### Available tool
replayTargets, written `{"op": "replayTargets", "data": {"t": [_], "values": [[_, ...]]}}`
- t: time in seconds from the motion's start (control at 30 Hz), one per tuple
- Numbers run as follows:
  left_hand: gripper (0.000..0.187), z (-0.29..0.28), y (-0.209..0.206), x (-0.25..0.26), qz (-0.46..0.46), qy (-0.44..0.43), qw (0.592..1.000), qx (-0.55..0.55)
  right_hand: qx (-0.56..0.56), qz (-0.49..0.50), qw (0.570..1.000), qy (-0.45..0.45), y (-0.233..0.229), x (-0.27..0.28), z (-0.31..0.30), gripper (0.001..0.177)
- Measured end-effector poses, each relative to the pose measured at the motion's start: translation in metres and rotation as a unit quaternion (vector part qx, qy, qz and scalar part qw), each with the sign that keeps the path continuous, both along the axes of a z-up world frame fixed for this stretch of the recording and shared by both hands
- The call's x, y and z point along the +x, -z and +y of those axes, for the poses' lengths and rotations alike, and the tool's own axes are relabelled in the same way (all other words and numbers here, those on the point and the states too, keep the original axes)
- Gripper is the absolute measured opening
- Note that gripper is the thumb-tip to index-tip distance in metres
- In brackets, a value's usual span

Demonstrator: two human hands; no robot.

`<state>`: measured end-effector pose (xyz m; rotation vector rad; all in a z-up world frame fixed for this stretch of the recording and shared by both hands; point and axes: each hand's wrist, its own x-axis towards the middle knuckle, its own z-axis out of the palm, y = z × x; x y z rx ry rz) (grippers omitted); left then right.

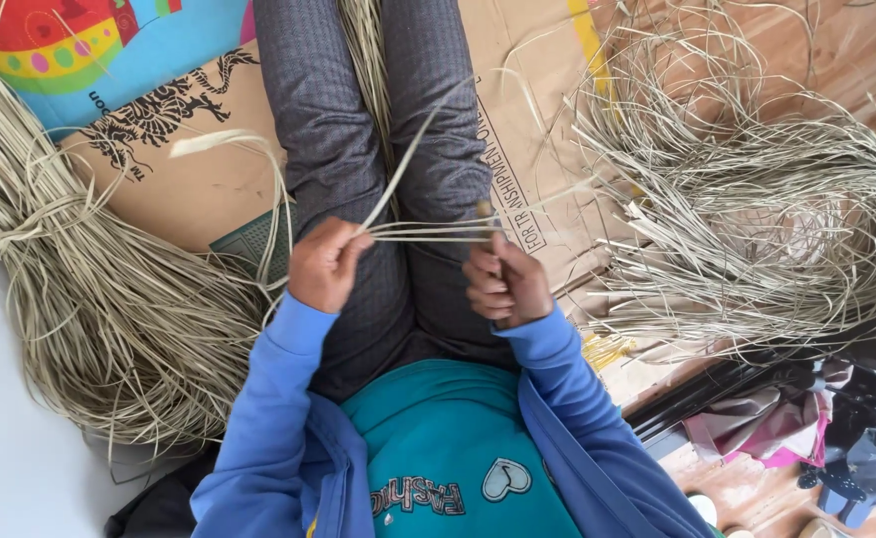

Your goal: Weaving thin plant-based strips into a bundle using hands and a small wooden tool.

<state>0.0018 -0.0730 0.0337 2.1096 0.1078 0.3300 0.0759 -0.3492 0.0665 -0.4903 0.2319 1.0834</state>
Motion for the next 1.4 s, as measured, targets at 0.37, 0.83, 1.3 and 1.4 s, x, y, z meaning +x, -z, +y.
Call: {"op": "replayTargets", "data": {"t": [0.37, 0.83, 1.3, 1.4], "values": [[0.02, 0.037, 0.061, -0.003, 0.003, -0.111, 0.993, 0.049, 0.002, -0.084, 0.991, 0.108, -0.034, 0.05, -0.086, 0.036], [0.01, -0.049, -0.052, 0.014, 0.001, -0.105, 0.987, -0.121, -0.308, -0.271, 0.911, -0.029, -0.017, -0.015, 0.034, 0.03], [0.011, -0.051, -0.032, 0.011, 0.019, -0.022, 0.994, -0.109, -0.215, -0.212, 0.953, -0.04, -0.008, -0.014, 0.05, 0.047], [0.011, -0.028, -0.005, 0.009, 0.042, -0.021, 0.994, -0.101, -0.134, -0.094, 0.986, -0.039, -0.015, -0.005, 0.035, 0.046]]}}
